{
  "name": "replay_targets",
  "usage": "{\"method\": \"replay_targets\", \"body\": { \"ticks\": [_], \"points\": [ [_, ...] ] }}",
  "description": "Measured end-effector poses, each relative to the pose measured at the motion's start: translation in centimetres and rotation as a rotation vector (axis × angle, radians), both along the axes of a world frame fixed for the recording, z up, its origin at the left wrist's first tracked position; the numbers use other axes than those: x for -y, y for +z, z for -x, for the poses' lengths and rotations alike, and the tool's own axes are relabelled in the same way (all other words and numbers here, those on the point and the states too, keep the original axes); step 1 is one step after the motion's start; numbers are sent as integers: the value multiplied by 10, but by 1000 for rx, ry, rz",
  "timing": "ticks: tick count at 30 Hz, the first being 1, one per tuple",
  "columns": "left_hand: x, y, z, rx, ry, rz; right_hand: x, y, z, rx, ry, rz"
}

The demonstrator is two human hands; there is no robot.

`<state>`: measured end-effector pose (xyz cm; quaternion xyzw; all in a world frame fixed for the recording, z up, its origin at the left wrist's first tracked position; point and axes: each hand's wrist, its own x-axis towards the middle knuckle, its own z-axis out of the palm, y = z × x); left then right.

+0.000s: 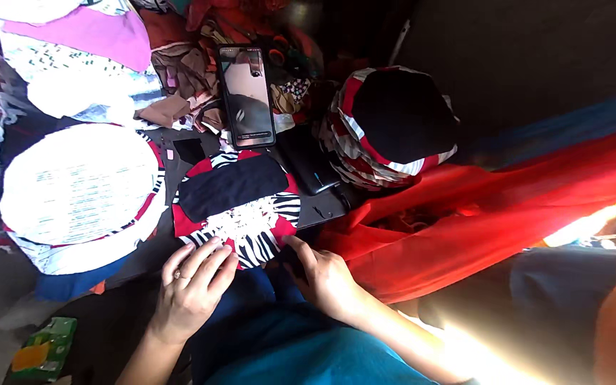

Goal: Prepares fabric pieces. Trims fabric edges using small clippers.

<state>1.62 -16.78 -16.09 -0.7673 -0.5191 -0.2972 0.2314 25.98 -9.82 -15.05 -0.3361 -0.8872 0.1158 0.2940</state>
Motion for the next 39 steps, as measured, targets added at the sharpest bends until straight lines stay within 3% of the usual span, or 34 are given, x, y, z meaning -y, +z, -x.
{"method": "replay_targets", "body": {
  "ticks": [5,9,11,15,18,22,30,33,36,39],
  "points": [
    [16,-6,2,174,-9,22,4,34,-17,45,178,318],
    [21,9,-43,723,-353,309,4,58,-9,-17,536,257],
    [18,22,-58,872,-532,447,4,72,-1,-141,595,193],
    [19,38,-58,1019,-505,463,-9,84,-2,-351,395,198],
    [24,48,-48,1185,-375,473,-18,74,-6,-514,257,397],
    [30,54,-40,1391,-341,531,-14,66,-10,-687,156,685],
    [39,65,-45,1487,-326,430,-4,59,-18,-798,147,701],
    [43,64,-43,1434,-444,441,-1,55,-21,-802,194,661],
    [44,59,-38,1293,-732,612,12,57,-24,-588,350,545],
    [44,50,-46,1190,-808,808,27,62,-22,-334,517,427]
  ]
}}
